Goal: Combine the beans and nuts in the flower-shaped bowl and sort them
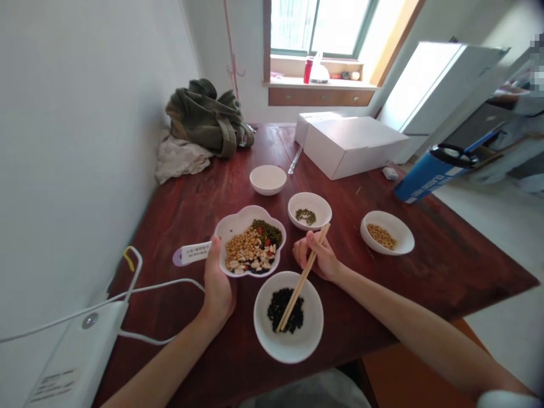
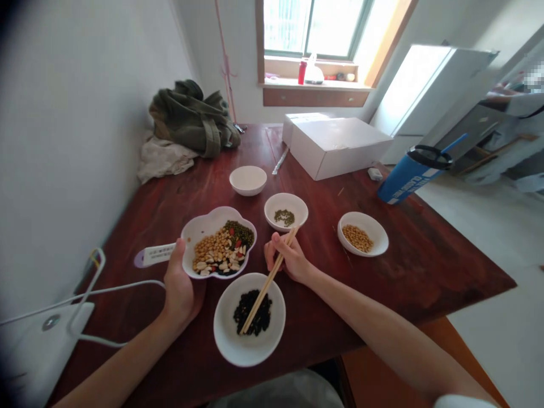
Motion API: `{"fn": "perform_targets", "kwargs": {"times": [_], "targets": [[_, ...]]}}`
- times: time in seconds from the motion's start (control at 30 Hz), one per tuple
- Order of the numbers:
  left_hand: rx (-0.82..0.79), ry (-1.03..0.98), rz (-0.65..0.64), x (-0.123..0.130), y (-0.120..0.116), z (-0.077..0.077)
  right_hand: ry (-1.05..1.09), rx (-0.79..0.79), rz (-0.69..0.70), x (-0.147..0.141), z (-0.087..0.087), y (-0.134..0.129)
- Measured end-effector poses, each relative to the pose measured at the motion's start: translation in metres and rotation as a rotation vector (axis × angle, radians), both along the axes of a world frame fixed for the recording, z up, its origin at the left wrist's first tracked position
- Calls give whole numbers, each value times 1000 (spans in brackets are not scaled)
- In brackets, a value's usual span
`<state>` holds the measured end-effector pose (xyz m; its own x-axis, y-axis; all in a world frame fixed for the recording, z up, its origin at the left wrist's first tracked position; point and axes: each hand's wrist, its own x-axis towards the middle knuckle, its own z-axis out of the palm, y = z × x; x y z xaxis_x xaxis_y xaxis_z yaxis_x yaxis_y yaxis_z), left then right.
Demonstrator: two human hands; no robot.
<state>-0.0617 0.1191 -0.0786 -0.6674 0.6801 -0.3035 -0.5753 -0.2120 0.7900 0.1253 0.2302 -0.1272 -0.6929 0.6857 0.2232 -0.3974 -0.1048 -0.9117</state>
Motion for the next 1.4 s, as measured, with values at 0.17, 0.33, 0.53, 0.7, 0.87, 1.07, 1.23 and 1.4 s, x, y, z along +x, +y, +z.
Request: {"fn": "perform_targets", "kwargs": {"times": [0.17, 0.33, 0.53, 0.7, 0.87, 1.07, 1.23, 1.4], "targets": [[53, 15, 14, 2, 6, 5, -19, -5, 22, 0, 2, 4], [83, -5, 59, 4, 10, 11, -64, 25, 65, -1, 9, 2], [60, 14, 69, 3, 9, 10, -65, -23, 71, 0, 11, 2], [19, 0, 26, 3, 8, 12, -32, -103, -4, -1, 11, 2], [6, -22, 12, 3, 7, 14, -15, -117, 19, -3, 9, 3], [-61, -42, -30, 1, 3, 16, -13, -95, 31, -6, 5, 3], [-142, -85, -61, -2, 0, 15, 10, -67, 13, -7, -4, -1], [-111, -31, -55, -10, -2, 1, 29, -16, 13, -6, -15, -3]]}}
